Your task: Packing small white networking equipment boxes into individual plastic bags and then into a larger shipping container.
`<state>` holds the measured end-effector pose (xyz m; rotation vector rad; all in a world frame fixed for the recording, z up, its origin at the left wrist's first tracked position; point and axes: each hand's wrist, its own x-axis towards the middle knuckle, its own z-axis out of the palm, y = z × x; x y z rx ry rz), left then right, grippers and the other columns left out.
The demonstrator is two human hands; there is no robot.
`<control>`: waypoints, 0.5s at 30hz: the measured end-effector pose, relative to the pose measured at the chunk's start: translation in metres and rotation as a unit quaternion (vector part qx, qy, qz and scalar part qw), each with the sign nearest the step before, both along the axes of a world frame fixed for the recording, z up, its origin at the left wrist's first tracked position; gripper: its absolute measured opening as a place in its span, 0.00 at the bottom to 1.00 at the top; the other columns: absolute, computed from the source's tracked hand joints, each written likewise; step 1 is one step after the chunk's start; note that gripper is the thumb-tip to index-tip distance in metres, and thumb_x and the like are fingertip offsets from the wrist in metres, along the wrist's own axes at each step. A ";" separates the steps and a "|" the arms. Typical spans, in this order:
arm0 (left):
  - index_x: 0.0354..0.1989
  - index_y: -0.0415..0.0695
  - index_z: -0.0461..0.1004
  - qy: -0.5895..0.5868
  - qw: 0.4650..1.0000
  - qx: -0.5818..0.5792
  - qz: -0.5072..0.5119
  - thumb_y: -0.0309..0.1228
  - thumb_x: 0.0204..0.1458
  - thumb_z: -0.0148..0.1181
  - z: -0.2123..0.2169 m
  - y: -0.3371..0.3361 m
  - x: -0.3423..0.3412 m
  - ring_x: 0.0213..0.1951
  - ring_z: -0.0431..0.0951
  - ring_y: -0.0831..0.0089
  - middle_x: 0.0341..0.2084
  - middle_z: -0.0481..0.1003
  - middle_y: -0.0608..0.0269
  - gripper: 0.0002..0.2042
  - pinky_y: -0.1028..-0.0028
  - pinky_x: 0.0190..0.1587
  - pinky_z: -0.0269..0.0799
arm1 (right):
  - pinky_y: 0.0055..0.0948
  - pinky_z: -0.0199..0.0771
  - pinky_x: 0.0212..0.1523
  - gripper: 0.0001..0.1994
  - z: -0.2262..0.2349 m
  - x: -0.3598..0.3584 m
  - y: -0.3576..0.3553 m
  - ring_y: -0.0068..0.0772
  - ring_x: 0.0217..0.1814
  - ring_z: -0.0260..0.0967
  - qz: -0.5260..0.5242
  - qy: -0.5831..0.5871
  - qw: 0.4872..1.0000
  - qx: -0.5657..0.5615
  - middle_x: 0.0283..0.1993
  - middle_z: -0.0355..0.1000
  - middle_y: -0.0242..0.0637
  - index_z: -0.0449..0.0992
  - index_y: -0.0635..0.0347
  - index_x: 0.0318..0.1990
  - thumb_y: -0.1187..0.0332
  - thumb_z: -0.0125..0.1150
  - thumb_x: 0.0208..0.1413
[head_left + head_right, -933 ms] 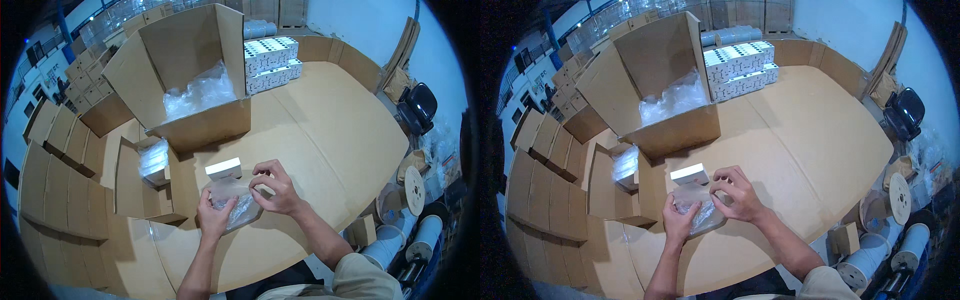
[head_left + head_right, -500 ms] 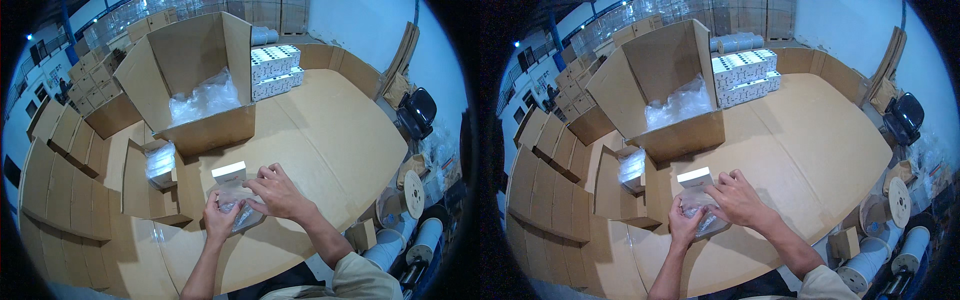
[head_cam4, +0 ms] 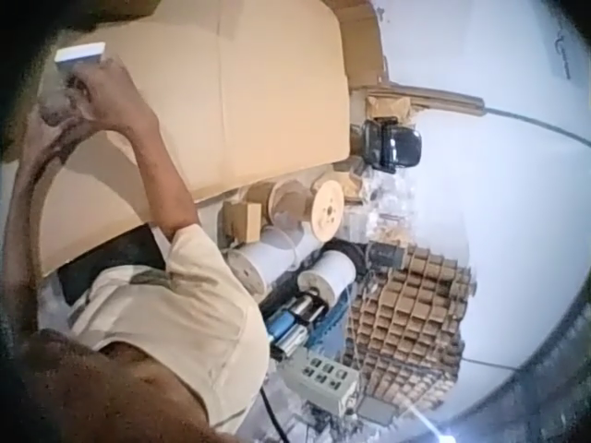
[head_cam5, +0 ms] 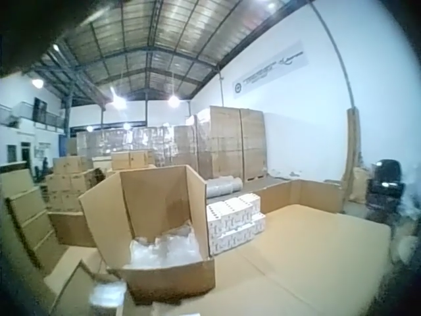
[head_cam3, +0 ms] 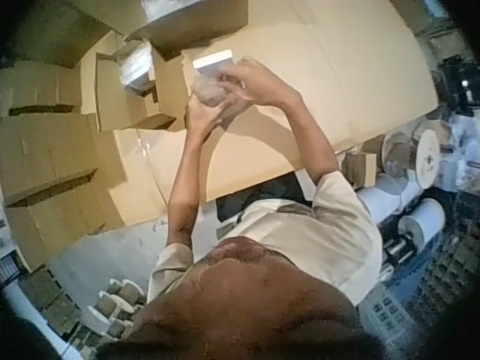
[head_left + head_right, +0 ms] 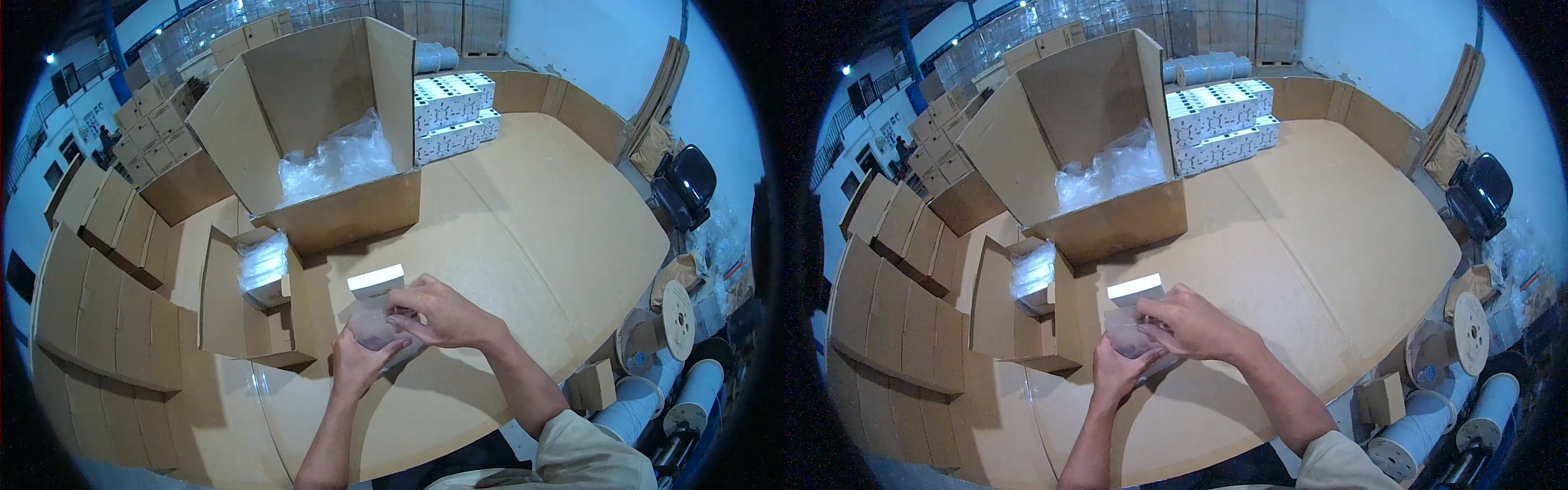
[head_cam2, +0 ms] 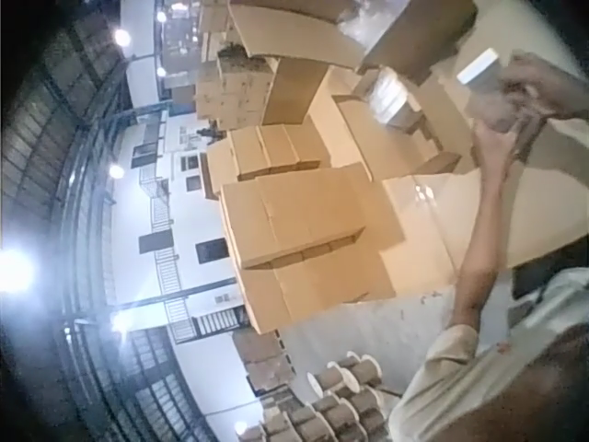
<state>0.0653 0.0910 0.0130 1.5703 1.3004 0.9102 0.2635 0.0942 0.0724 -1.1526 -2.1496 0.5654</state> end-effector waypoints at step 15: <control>0.49 0.37 0.76 -0.040 0.999 -0.030 0.001 0.33 0.37 0.83 -0.018 0.009 -0.006 0.44 0.82 0.67 0.42 0.83 0.55 0.30 0.67 0.51 0.78 | 0.29 0.70 0.56 0.11 -0.045 0.028 0.032 0.27 0.53 0.72 -0.057 0.422 0.903 -0.054 0.50 0.78 0.39 0.75 0.65 0.53 0.73 0.55 0.67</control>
